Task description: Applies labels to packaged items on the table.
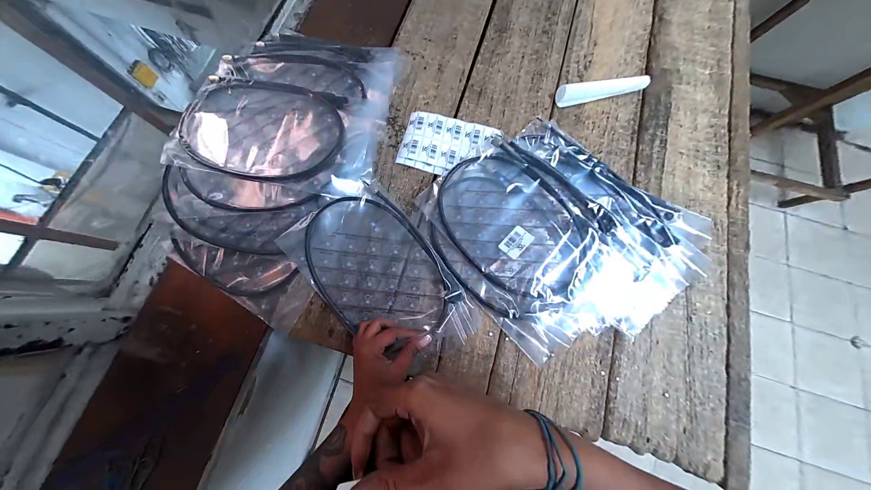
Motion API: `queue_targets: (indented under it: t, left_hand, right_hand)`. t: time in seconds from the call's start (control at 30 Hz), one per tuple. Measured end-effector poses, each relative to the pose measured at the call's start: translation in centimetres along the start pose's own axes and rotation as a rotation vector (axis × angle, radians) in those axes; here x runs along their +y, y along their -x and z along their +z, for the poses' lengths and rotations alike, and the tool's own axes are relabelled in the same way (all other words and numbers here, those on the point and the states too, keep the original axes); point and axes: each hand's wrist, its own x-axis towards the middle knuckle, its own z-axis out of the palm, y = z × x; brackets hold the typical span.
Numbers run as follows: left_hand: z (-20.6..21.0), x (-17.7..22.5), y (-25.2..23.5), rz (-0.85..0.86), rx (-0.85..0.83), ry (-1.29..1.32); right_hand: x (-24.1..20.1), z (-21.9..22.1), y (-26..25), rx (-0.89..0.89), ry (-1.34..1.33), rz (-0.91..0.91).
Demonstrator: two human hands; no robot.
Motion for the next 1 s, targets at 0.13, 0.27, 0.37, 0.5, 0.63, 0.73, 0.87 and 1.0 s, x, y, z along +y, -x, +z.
queue_targets:
  t: [0.13, 0.27, 0.37, 0.5, 0.63, 0.73, 0.87, 1.0]
  left_hand:
    - [-0.2, 0.4, 0.8, -0.050, -0.156, -0.095]
    - [-0.2, 0.5, 1.7, -0.009, -0.189, -0.194]
    - [-0.6, 1.5, 1.8, -0.113, -0.177, -0.103]
    - [-1.3, 2.2, 1.3, -0.317, -0.149, 0.241]
    - [-1.3, 3.5, 1.0, -0.417, -0.260, 0.553]
    - [-0.5, 3.9, 1.1, -0.389, -0.300, 0.638]
    - [-0.8, 3.8, 1.1, -0.312, -0.362, 0.644]
    - [-1.2, 3.1, 0.7, -0.236, -0.399, 0.630]
  right_hand:
    - [0.4, 0.6, -0.2, -0.187, -0.060, 0.106]
    - [0.8, 1.1, 1.1, 0.061, 0.021, -0.137]
    - [2.5, 0.5, 4.4, 0.574, 0.089, -0.269]
    - [10.1, -1.4, 7.4, 0.891, 0.097, 0.244]
    - [15.5, 1.1, 2.9, 1.100, 0.350, 0.346]
    - [14.9, 0.9, 0.1, 0.927, 0.651, 0.340]
    - [12.0, -1.5, -3.3, 0.606, 0.649, 0.674]
    - [12.2, -1.9, -4.6, 0.791, 0.559, 0.667]
